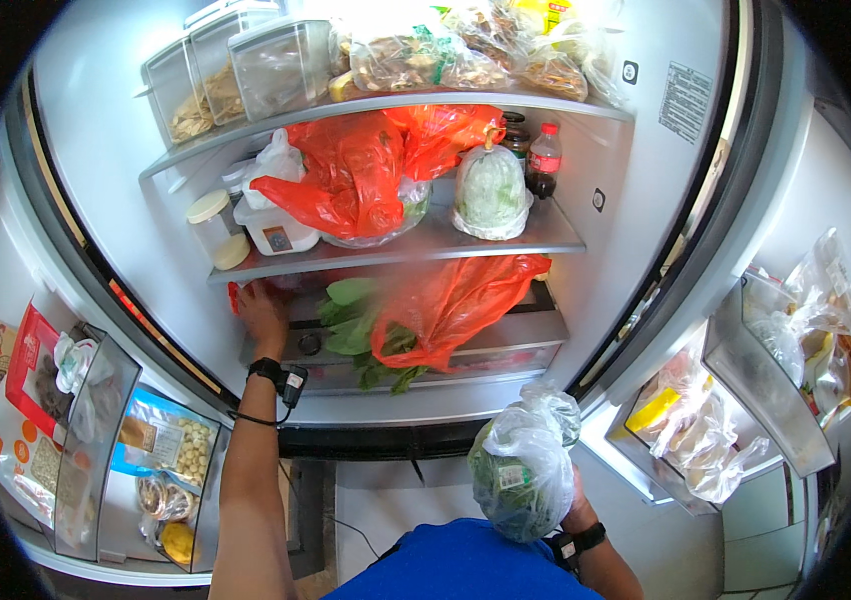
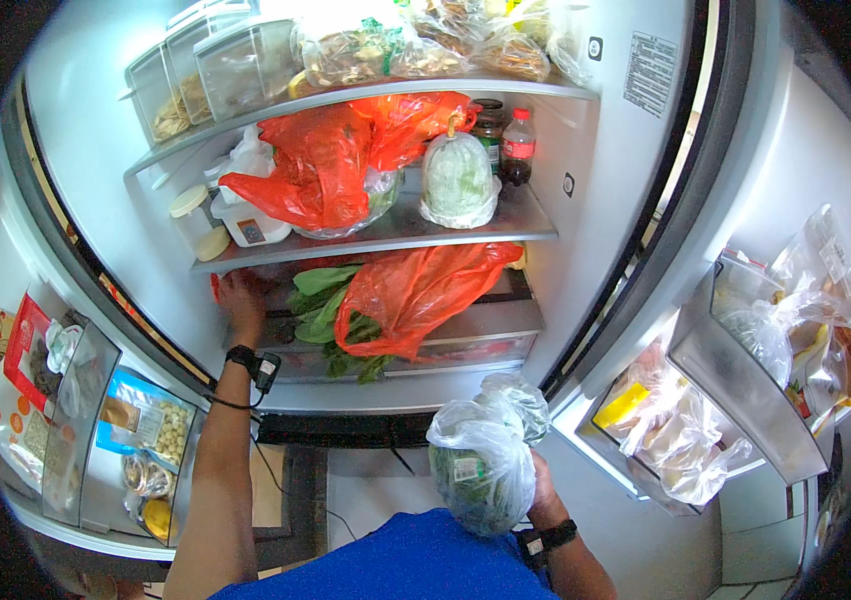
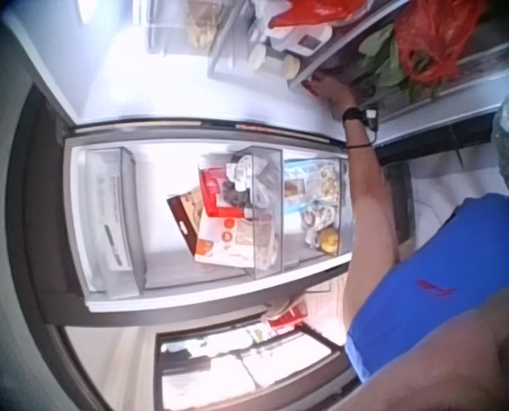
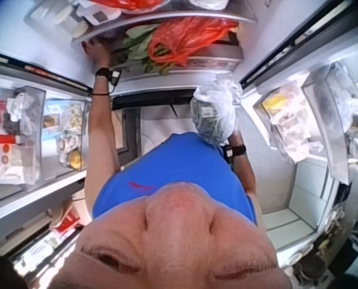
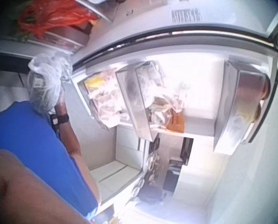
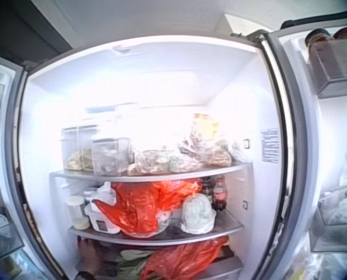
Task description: The person opens a refrigerator and retrieves several plastic bags containing leafy vegetables and other produce. They place the bags on the kitchen counter and then open a drawer to retrieve a knife.
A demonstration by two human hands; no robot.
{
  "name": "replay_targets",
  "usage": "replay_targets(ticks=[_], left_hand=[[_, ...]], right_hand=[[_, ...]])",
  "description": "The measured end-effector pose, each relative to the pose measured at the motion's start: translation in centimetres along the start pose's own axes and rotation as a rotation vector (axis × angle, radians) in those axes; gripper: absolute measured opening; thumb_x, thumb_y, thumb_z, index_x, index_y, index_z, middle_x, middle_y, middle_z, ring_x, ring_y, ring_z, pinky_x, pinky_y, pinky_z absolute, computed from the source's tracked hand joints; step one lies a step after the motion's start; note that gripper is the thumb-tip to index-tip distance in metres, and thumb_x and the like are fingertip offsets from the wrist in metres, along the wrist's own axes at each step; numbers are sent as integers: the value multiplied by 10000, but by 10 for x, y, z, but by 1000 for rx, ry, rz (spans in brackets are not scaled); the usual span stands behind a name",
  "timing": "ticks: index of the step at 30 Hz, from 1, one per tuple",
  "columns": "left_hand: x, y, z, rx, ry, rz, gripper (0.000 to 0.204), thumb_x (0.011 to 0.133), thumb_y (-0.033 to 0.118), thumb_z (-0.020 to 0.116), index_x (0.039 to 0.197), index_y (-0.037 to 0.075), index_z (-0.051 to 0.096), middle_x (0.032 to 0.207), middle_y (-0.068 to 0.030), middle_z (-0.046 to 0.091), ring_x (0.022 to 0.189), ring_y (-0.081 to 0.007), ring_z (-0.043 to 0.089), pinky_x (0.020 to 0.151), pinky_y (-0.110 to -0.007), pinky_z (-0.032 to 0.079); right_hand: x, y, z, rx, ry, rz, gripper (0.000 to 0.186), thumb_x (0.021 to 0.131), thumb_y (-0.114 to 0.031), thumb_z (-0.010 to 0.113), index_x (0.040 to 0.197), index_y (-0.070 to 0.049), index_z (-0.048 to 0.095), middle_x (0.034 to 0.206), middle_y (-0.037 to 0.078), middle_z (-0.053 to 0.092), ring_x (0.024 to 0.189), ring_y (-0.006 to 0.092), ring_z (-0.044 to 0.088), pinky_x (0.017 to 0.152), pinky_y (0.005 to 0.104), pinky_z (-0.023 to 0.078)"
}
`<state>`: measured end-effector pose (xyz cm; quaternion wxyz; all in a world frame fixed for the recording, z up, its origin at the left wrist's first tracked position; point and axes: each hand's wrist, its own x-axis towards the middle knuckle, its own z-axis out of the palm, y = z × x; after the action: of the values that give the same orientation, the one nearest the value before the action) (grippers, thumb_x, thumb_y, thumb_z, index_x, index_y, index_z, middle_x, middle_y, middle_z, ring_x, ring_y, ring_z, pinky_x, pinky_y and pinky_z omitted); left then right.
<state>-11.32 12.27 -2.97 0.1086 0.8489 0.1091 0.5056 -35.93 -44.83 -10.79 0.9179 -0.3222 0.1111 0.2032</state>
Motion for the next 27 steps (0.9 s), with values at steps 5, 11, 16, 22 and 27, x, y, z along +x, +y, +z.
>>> replay_targets(ticks=[5, 11, 16, 22, 27], left_hand=[[6, -29, 13, -76, -78, -221, 455, 875, 168, 688, 1280, -16, 592, 1345, -333, 552, 1194, -515, 540, 1033, -537, 470], [3, -68, 42, 176, -424, -241, 456, 976, 408, 608, 1128, -14, 691, 1152, -273, 704, 1048, -458, 684, 878, -540, 554], [-6, -62, 40, 257, -634, -320, 431, 993, 395, 592, 1108, -11, 685, 1132, -263, 712, 1043, -429, 702, 886, -519, 567], [-5, -45, 22, 219, -621, -324, 303, 963, 228, 574, 1123, 8, 707, 1095, -249, 728, 1064, -423, 698, 898, -511, 564], [-14, -33, 11, 208, -479, -135, 302, 929, 221, 588, 1090, 25, 752, 1089, -217, 738, 1067, -404, 687, 946, -502, 529]], right_hand=[[-4, -1, -4, -37, 26, -27, 548, 1054, -352, 494, 1448, 29, 517, 1377, 200, 641, 1230, 318, 649, 1067, 459, 527], [-17, -3, -5, -43, 20, -80, 591, 1056, -413, 463, 1453, 21, 520, 1373, 179, 651, 1225, 315, 650, 1059, 458, 528], [-25, -2, -9, 30, 39, -89, 595, 1056, -426, 443, 1443, 17, 534, 1367, 176, 657, 1219, 311, 652, 1068, 459, 519], [-23, -1, -11, -83, 19, -133, 594, 1054, -422, 447, 1442, 20, 534, 1373, 180, 652, 1224, 316, 649, 1072, 464, 516], [-17, -1, -11, -109, -2, -89, 572, 1048, -392, 482, 1435, 26, 537, 1354, 182, 662, 1216, 312, 654, 1068, 462, 521]])
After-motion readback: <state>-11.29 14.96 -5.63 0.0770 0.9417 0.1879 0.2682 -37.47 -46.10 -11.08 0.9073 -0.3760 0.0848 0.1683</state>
